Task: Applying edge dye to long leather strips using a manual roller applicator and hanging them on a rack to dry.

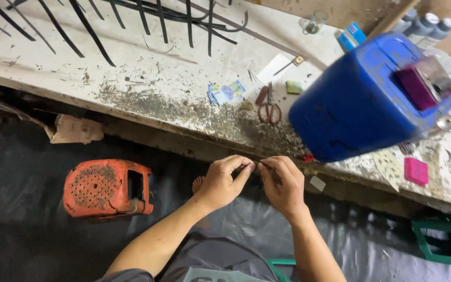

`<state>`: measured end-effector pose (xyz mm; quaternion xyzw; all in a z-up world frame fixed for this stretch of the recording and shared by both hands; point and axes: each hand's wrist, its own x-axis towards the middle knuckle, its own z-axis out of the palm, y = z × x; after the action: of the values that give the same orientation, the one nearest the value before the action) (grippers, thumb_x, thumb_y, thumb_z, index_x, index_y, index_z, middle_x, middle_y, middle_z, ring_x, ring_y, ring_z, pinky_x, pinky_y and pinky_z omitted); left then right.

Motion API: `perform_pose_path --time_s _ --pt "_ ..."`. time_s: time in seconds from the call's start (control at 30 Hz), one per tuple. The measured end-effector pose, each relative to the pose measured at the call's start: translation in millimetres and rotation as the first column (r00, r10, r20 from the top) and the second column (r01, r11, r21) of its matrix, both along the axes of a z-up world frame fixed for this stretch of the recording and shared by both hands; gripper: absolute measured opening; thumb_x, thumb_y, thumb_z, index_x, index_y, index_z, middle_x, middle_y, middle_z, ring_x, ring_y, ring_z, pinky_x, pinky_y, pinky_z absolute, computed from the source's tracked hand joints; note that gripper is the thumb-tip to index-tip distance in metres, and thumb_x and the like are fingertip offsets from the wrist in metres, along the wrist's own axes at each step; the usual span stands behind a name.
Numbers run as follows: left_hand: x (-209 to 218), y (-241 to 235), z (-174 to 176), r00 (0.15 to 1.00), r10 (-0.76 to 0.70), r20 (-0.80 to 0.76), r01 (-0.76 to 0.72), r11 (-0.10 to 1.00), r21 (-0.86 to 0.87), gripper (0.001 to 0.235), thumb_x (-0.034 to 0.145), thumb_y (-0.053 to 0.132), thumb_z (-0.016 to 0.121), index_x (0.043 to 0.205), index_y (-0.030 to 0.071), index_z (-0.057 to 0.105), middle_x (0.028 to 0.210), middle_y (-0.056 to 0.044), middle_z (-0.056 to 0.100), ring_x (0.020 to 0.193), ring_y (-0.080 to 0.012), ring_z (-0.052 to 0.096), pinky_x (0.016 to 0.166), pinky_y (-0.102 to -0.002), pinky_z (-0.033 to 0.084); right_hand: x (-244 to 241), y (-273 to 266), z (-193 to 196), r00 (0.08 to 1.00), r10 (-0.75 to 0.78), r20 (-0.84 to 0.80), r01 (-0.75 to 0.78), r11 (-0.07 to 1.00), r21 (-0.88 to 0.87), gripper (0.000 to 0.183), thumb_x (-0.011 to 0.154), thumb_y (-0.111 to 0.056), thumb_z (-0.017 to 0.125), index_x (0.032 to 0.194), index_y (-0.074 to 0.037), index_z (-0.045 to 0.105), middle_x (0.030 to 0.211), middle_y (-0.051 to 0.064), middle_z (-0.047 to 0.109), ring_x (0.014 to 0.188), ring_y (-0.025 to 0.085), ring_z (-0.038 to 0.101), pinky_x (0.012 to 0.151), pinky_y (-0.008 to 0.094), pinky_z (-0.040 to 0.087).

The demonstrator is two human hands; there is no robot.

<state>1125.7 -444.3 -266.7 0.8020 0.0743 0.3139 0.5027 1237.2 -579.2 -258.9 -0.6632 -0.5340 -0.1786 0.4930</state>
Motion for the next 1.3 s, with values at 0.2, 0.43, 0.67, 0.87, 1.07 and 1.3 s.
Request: perform_pose_path --time_s 0.2,0.43,0.67,0.87,1.07,1.3 --pt "60 84 -9 1.0 -0.008 0.016 0.008 1.0 -0.028 0.008 0.096 0.008 0.068 0.094 0.003 0.074 0.079 -0.015 0.075 0.08 -0.0345 0.076 0.069 -0.039 0.062 72 83 -18 1.0 -0.011 -0.017 0.01 0.997 -0.076 0.005 0.09 0.002 0.075 0.092 0.002 0.071 0.08 0.016 0.069 0.066 0.037 0.067 0.059 0.04 0.055" --pt "121 181 -10 0.999 -0.029 0.041 0.029 1.0 0.003 0.008 0.096 0.008 0.069 0.098 0.003 0.074 0.08 -0.014 0.075 0.081 -0.0346 0.076 0.072 -0.041 0.062 172 193 -85 0.987 -0.151 -0.053 0.131 0.953 -0.275 0.024 0.086 -0.007 0.081 0.108 -0.007 0.071 0.087 0.011 0.067 0.075 0.031 0.068 0.064 0.042 0.055" --pt "138 230 -15 0.999 -0.035 -0.002 0.035 0.999 0.008 0.012 0.096 0.008 0.069 0.104 0.001 0.074 0.082 -0.015 0.075 0.082 -0.0361 0.076 0.072 -0.044 0.06 225 261 -144 0.999 -0.051 -0.011 0.026 0.665 -0.746 0.062 0.083 -0.003 0.078 0.141 -0.003 0.055 0.128 0.024 0.066 0.115 0.048 0.063 0.091 0.056 0.051" --pt "139 237 -24 0.999 -0.05 -0.02 0.05 0.999 0.019 0.014 0.096 0.008 0.069 0.106 0.001 0.074 0.082 -0.016 0.074 0.082 -0.0362 0.075 0.073 -0.044 0.06 260 302 -225 0.996 0.01 0.091 0.085 0.271 -0.959 0.091 0.082 -0.016 0.084 0.16 -0.015 0.036 0.157 0.01 0.048 0.147 0.032 0.042 0.11 0.053 0.042" --pt "144 240 -23 0.997 0.025 -0.079 -0.02 0.998 0.062 0.016 0.094 0.01 0.072 0.106 0.001 0.075 0.083 -0.015 0.074 0.082 -0.0383 0.074 0.073 -0.045 0.06 263 318 -250 0.987 0.08 0.142 0.129 0.153 -0.98 0.105 0.075 -0.026 0.092 0.162 -0.014 0.033 0.162 0.01 0.044 0.153 0.03 0.035 0.117 0.054 0.035" --pt "174 236 -22 0.995 0.003 -0.1 0.005 0.997 0.074 0.015 0.095 0.012 0.072 0.105 0.003 0.075 0.084 -0.013 0.075 0.084 -0.0362 0.075 0.072 -0.044 0.061 270 318 -278 0.975 0.104 0.194 0.169 0.211 -0.963 0.091 0.072 -0.036 0.088 0.149 -0.019 0.045 0.137 0.005 0.057 0.135 0.024 0.051 0.112 0.049 0.037"
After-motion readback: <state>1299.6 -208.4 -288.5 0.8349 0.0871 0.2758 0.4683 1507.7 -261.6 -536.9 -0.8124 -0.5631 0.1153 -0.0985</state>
